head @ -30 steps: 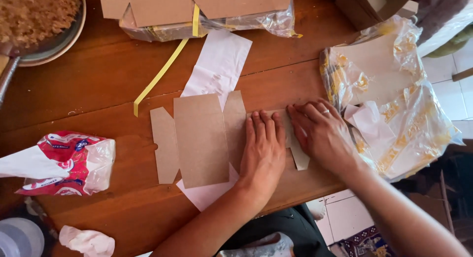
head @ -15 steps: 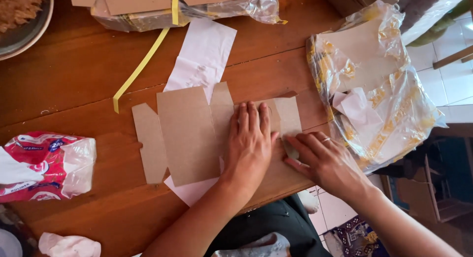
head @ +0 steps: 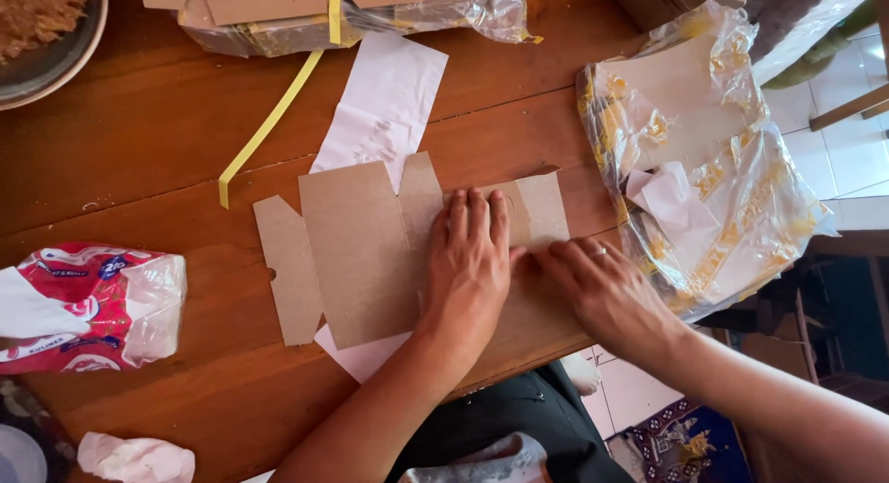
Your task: The person wipes a wooden table with tissues, then folds flat cardboard pieces into small paper boxes. They handle the cardboard by hand, creasing and folding the flaps to form the box shape.
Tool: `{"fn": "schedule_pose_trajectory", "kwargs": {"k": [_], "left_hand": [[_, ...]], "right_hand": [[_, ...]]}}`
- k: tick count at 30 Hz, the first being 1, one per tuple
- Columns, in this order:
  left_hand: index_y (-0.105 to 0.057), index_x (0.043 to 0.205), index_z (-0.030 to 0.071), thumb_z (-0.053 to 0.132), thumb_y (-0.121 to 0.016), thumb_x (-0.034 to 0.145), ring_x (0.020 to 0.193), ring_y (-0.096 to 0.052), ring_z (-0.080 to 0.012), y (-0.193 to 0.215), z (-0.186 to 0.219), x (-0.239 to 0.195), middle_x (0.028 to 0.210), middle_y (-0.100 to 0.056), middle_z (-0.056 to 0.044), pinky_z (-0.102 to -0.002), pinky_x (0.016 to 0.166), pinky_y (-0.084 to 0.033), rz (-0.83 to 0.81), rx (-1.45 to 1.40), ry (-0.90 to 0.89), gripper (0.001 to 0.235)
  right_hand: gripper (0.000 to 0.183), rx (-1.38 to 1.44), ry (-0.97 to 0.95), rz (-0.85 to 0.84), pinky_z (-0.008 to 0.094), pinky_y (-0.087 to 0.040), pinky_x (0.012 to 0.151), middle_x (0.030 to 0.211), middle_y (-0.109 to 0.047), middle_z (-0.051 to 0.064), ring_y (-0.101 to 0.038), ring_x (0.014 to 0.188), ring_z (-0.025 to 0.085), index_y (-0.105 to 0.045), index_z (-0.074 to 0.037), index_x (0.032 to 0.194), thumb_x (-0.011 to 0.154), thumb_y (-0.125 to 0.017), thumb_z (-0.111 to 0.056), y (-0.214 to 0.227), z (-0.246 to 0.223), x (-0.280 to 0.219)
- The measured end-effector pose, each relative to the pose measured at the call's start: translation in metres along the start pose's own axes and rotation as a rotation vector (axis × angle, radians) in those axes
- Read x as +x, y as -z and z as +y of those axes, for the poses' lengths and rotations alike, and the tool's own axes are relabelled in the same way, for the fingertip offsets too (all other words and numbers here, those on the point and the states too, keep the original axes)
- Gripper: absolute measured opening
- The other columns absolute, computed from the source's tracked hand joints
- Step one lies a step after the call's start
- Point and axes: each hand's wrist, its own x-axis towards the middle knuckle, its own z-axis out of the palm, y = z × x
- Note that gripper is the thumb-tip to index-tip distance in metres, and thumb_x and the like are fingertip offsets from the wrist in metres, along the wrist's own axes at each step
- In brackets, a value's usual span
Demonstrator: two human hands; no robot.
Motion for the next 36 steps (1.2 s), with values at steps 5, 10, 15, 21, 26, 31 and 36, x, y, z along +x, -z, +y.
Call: {"fn": "schedule_pose_trajectory", "kwargs": {"k": [5,10,15,21,26,31,36], "left_hand": [[-0.047,0.139,0.002,0.047,-0.059,0.089,0.131,-0.044,-0.0369,-0.001,0.000,0.000,0.131,-0.051,-0.021,-0.046,0.108,-0.036,-0.058,-0.013,0.007,0.068],[-0.047,0.138,0.001,0.045,-0.058,0.090,0.130,-0.044,-0.0378,0.002,-0.002,0.003,0.130,-0.051,-0.022,-0.047,0.108,-0.035,-0.079,-0.029,-0.007,0.067],[-0.049,0.137,0.004,0.047,-0.062,0.086,0.130,-0.045,-0.0344,0.001,-0.003,0.003,0.131,-0.051,-0.018,-0.044,0.108,-0.035,-0.053,-0.062,0.022,0.068],[-0.052,0.135,0.005,0.047,-0.069,0.080,0.127,-0.047,-0.0340,-0.007,-0.005,0.003,0.130,-0.052,-0.018,-0.043,0.107,-0.037,-0.006,-0.082,0.039,0.072],[-0.052,0.134,0.003,0.045,-0.072,0.079,0.125,-0.050,-0.0346,-0.007,-0.005,0.003,0.128,-0.053,-0.019,-0.043,0.106,-0.039,0.020,-0.118,0.036,0.072],[-0.053,0.129,0.000,0.042,-0.078,0.074,0.120,-0.054,-0.0351,0.001,-0.006,0.003,0.123,-0.055,-0.019,-0.041,0.105,-0.042,0.060,-0.148,0.047,0.074],[-0.047,0.136,0.000,0.018,-0.073,0.079,0.119,-0.055,-0.0336,0.030,-0.030,-0.003,0.127,-0.051,-0.018,-0.040,0.101,-0.046,0.063,-0.332,0.045,0.065]], "right_hand": [[0.012,0.139,-0.235,-0.236,0.036,-0.055,0.073,0.087,-0.061,0.001,-0.066,0.083,0.025,-0.064,-0.017,0.099,0.095,-0.056,-0.024,-0.032,0.024,0.002],[0.036,0.365,-0.443,-0.411,0.052,-0.054,0.074,0.099,-0.064,0.010,-0.066,0.093,0.041,-0.056,-0.017,0.110,0.081,-0.072,-0.032,-0.030,0.056,0.021],[0.052,0.298,-0.581,-0.658,0.049,-0.049,0.087,0.109,-0.060,0.008,-0.064,0.104,0.036,-0.048,-0.017,0.111,0.079,-0.070,-0.053,0.009,0.065,0.048],[0.056,0.316,-0.557,-0.691,0.050,-0.046,0.090,0.102,-0.063,0.004,-0.066,0.102,0.033,-0.045,-0.023,0.119,0.080,-0.065,-0.057,0.007,0.073,0.038],[0.055,0.188,-0.496,-0.661,0.048,-0.046,0.090,0.099,-0.067,0.004,-0.068,0.103,0.028,-0.045,-0.021,0.121,0.082,-0.067,-0.053,0.026,0.066,0.048],[0.038,0.374,-0.485,-0.348,0.049,-0.050,0.071,0.076,-0.064,0.010,-0.069,0.082,0.035,-0.051,-0.016,0.108,0.086,-0.067,-0.043,0.021,0.040,0.052],[0.014,0.494,-0.381,-0.051,0.039,-0.052,0.060,0.076,-0.059,0.001,-0.067,0.075,0.027,-0.055,-0.020,0.102,0.094,-0.064,-0.028,0.018,0.018,0.095]]}}
